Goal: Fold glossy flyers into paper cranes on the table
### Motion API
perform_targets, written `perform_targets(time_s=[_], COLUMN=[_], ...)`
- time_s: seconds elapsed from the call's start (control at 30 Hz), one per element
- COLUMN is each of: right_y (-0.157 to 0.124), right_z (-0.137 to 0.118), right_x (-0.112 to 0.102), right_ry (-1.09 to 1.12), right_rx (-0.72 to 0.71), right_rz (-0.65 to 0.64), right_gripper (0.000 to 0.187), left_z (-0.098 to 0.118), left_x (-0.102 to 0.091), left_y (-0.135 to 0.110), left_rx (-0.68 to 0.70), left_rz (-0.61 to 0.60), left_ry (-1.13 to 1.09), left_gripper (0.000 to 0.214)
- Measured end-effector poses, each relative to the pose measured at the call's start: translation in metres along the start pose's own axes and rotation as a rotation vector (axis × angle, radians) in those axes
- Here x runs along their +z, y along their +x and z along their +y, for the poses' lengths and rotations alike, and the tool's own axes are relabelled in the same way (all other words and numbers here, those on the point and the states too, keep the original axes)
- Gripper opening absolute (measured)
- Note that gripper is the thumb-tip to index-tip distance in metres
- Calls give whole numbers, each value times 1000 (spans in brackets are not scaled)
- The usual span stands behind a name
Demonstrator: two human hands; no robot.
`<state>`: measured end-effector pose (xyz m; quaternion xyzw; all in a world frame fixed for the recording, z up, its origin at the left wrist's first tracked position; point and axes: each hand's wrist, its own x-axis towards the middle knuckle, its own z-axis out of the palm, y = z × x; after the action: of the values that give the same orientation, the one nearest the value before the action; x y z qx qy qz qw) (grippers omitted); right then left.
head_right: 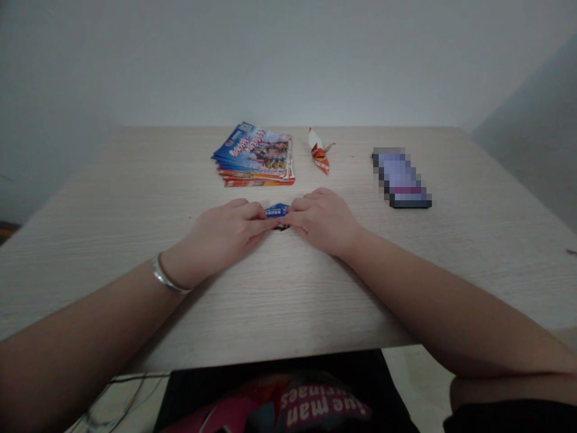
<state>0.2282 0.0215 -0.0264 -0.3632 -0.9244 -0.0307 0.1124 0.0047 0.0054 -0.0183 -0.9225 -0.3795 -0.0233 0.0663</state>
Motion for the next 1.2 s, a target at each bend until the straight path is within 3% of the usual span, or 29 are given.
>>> perform_targets(time_s=[0.57, 0.83, 1.2], right_y=[-6, -7, -4], right_z=[-13, -17, -19], right_x=[-1, -2, -6], right_ry=[-105, -145, -173], right_rx=[62, 77, 59], right_rz=[-84, -56, -139], right_gripper=[26, 29, 30], left_z=[-6, -10, -5], left_x=[4, 10, 3], left_y=[-5, -6, -4], left_rx=[32, 85, 42], left_rz=[75, 149, 105], left_ry=[42, 42, 32], left_gripper=[23, 21, 22])
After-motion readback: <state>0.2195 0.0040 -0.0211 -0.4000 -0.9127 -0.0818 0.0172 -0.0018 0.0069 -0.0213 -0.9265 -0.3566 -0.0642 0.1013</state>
